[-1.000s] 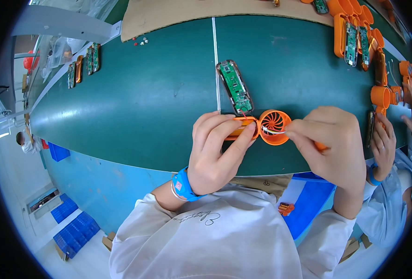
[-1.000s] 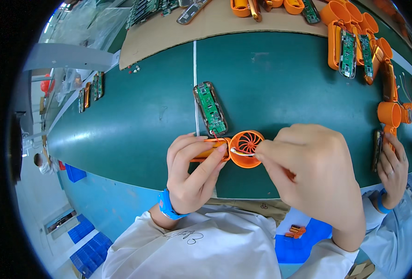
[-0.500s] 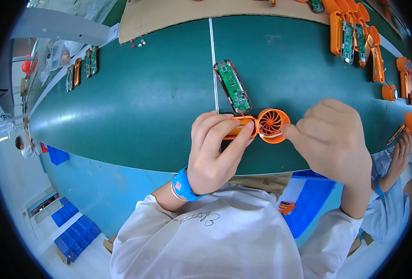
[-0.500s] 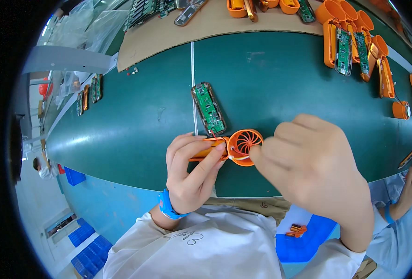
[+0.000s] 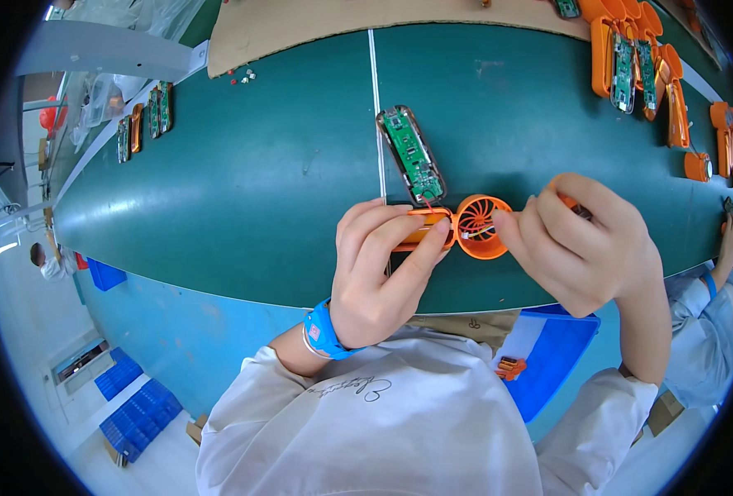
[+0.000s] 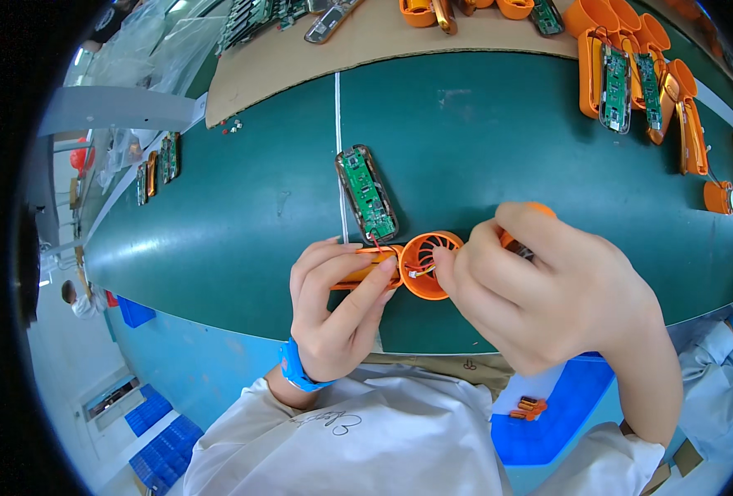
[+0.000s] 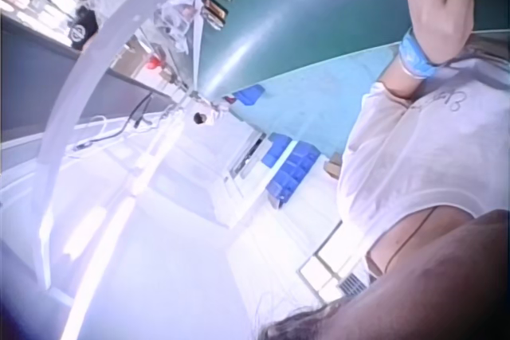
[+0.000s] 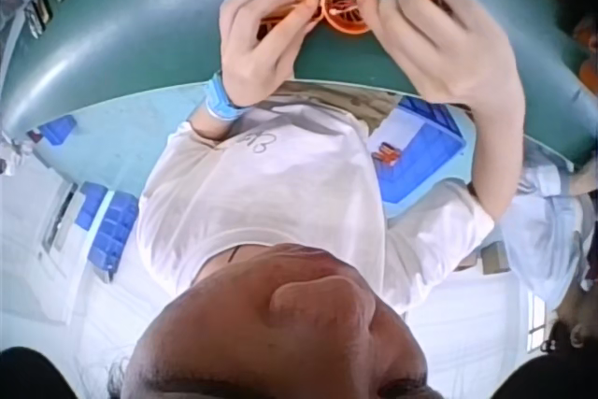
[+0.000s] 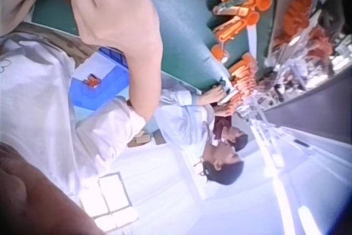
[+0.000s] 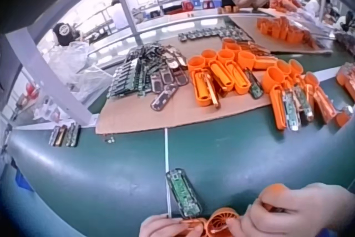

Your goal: Assembling handheld fans on a production line.

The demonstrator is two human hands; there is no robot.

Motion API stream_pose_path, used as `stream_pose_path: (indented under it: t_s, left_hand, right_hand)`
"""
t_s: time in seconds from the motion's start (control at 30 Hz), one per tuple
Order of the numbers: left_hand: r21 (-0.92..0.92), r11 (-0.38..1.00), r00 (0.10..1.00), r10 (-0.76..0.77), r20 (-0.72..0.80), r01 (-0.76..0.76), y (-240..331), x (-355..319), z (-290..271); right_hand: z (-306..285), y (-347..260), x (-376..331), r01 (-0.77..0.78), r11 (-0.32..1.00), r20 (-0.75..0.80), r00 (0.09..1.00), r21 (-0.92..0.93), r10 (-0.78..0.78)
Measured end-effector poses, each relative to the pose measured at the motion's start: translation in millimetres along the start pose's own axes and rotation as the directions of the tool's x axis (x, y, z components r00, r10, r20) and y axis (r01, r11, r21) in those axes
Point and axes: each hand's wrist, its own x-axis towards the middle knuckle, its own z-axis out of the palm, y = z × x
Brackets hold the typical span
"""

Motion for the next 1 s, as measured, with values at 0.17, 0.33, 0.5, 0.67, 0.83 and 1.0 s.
stream_pose_path:
  t_s: [0.17,0.33,0.5,0.67,0.83,1.0]
  left_hand:
    - [-0.028,0.999,0.998,-0.045,0.043,0.046,4,4,-5]
    - [-0.046,0.994,0.993,-0.097,0.068,0.101,6,5,-8]
    - [-0.107,0.985,0.990,-0.127,0.061,0.133,8,8,-9]
    - [-0.101,0.977,0.981,-0.183,0.071,0.189,11,11,-10]
    - [-0.128,0.980,0.987,-0.145,0.064,0.152,6,10,-11]
    - [-0.084,0.986,0.987,-0.139,0.078,0.145,7,11,-11]
  right_hand:
    - [5,-2,2,-0.060,0.998,-0.044,0.997,0.033,0.061]
    - [1,-1,11,-0.018,1.000,-0.003,1.000,-0.012,0.017]
    - [-4,-1,17,-0.193,0.966,0.070,0.981,0.171,0.183]
    - [-15,-7,29,-0.246,0.958,0.209,0.954,0.144,0.214]
    - [-18,-7,29,-0.173,0.977,0.268,0.954,0.123,0.136]
    - [-12,-8,20,0.035,0.998,0.213,0.977,-0.053,-0.023]
